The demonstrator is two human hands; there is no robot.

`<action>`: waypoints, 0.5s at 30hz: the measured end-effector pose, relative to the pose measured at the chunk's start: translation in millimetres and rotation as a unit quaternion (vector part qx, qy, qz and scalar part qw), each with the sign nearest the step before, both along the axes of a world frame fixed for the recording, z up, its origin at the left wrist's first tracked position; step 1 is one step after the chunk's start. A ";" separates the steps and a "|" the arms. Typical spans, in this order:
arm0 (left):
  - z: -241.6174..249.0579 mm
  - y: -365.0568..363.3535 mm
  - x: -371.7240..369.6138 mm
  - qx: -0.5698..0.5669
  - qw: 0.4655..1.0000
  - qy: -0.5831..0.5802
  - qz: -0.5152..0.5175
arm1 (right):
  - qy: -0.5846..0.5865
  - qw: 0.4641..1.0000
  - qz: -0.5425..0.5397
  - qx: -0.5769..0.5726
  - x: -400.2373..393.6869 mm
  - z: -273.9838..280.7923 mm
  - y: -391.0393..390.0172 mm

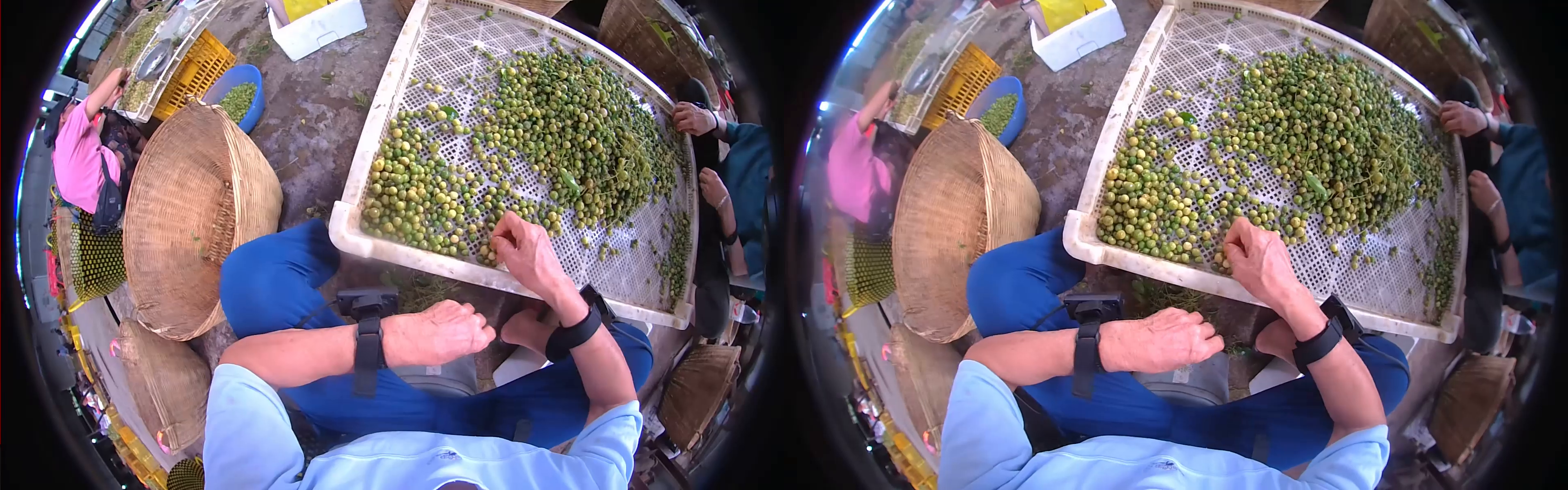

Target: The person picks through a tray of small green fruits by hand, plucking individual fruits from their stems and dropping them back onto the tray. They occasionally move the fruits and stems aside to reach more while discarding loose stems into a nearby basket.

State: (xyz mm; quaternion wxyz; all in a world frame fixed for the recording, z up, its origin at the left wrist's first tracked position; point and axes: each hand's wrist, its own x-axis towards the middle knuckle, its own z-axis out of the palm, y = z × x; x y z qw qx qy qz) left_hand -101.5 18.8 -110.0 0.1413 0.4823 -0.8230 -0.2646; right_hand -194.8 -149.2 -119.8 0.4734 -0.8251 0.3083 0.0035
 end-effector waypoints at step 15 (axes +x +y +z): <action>21.5 -39.2 132.5 -0.044 0.895 -0.079 0.437 | -0.091 0.971 0.052 -0.213 -13.1 -30.9 2.7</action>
